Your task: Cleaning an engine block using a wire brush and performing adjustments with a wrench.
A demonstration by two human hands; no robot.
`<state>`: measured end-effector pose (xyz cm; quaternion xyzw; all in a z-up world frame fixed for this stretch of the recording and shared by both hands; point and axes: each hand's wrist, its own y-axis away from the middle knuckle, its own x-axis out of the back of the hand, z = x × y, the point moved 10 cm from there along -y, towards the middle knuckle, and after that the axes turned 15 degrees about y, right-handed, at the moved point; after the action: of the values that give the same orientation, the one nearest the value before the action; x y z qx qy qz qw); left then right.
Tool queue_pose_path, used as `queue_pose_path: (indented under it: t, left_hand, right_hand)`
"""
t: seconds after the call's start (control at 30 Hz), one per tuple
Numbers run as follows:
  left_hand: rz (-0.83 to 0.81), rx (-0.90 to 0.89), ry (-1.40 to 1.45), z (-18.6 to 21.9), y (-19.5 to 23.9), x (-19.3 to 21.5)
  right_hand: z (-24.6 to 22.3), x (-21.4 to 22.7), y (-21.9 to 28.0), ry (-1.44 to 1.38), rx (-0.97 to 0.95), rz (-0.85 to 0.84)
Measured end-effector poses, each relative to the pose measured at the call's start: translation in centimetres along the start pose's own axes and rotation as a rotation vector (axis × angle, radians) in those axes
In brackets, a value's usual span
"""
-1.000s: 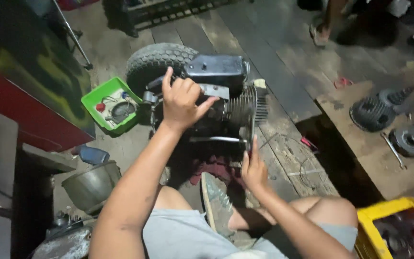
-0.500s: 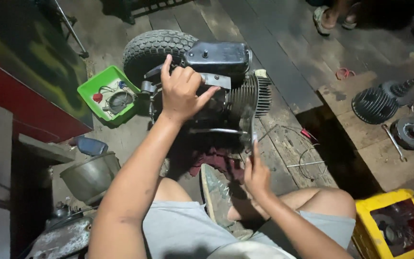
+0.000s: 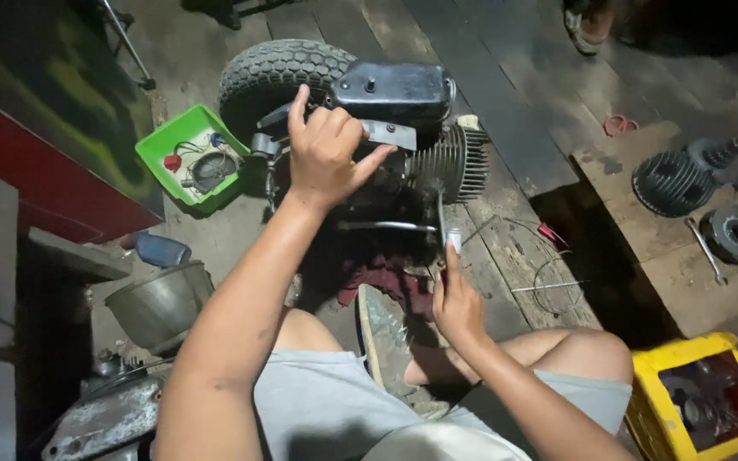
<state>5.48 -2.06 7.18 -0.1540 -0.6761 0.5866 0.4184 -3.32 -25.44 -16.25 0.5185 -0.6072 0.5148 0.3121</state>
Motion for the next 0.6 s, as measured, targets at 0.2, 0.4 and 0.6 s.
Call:
queue_pose_path:
  t: [0.2,0.4,0.6]
  left_hand:
    - [-0.112,0.146,-0.008,0.8,-1.1,0.8]
    - [-0.11,0.162,-0.004,1.0,-1.2,0.9]
    - [-0.129,0.142,-0.027,0.6,-0.9,0.4]
  right_hand:
    - [-3.6,6.7,-6.9,0.083,0.076,0.179]
    - [-2.9,3.9,-2.7,0.07,0.09,0.225]
    - [-3.2,3.1,-2.1,0.065,0.069,0.187]
